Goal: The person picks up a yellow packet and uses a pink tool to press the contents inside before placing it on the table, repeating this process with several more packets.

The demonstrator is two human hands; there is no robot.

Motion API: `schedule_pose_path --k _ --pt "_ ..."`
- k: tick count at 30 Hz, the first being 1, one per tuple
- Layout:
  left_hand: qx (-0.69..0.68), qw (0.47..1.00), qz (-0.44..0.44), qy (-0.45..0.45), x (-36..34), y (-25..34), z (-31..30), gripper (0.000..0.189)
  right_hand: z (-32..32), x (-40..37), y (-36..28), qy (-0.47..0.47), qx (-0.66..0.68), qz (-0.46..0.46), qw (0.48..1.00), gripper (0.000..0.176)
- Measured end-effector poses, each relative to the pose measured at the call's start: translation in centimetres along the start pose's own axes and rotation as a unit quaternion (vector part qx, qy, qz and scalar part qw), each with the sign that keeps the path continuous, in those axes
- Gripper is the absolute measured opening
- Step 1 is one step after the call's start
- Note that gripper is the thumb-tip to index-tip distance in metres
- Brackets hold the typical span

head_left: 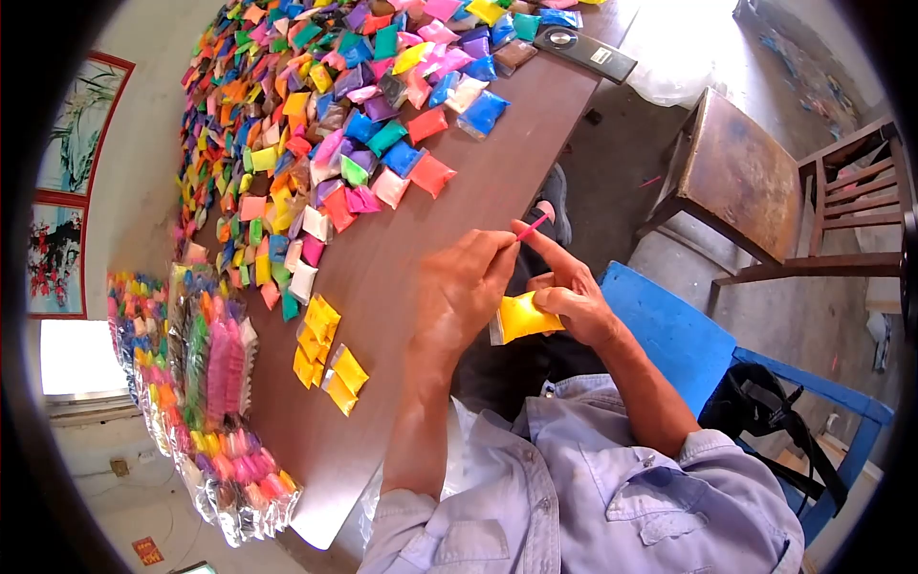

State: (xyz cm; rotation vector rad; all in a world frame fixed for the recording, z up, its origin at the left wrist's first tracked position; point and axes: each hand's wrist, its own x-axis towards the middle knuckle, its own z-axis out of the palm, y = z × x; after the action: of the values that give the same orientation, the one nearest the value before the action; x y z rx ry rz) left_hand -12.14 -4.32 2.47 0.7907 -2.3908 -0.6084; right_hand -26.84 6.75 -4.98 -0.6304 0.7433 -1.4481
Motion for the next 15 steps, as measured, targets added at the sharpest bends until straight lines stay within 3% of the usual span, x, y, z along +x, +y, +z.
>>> schedule_pose_path --k 3,6,13,15 --pt "0.102 0.994 0.008 0.025 -0.3 -1.3 -0.4 0.01 0.4 0.0 -0.2 -0.029 0.03 0.008 0.999 0.095" --pt "0.062 0.993 -0.047 0.093 -0.7 -2.5 -1.2 0.009 1.2 0.0 -0.5 -0.053 0.085 0.02 0.995 0.097" --pt "0.089 0.995 0.022 0.034 -2.3 -1.2 -0.8 0.011 1.9 0.3 0.1 -0.054 0.151 0.045 0.986 0.096" --pt "0.117 0.991 0.011 0.061 -2.5 -2.7 -0.4 0.01 1.8 0.2 0.4 -0.049 0.137 0.038 0.989 0.095"
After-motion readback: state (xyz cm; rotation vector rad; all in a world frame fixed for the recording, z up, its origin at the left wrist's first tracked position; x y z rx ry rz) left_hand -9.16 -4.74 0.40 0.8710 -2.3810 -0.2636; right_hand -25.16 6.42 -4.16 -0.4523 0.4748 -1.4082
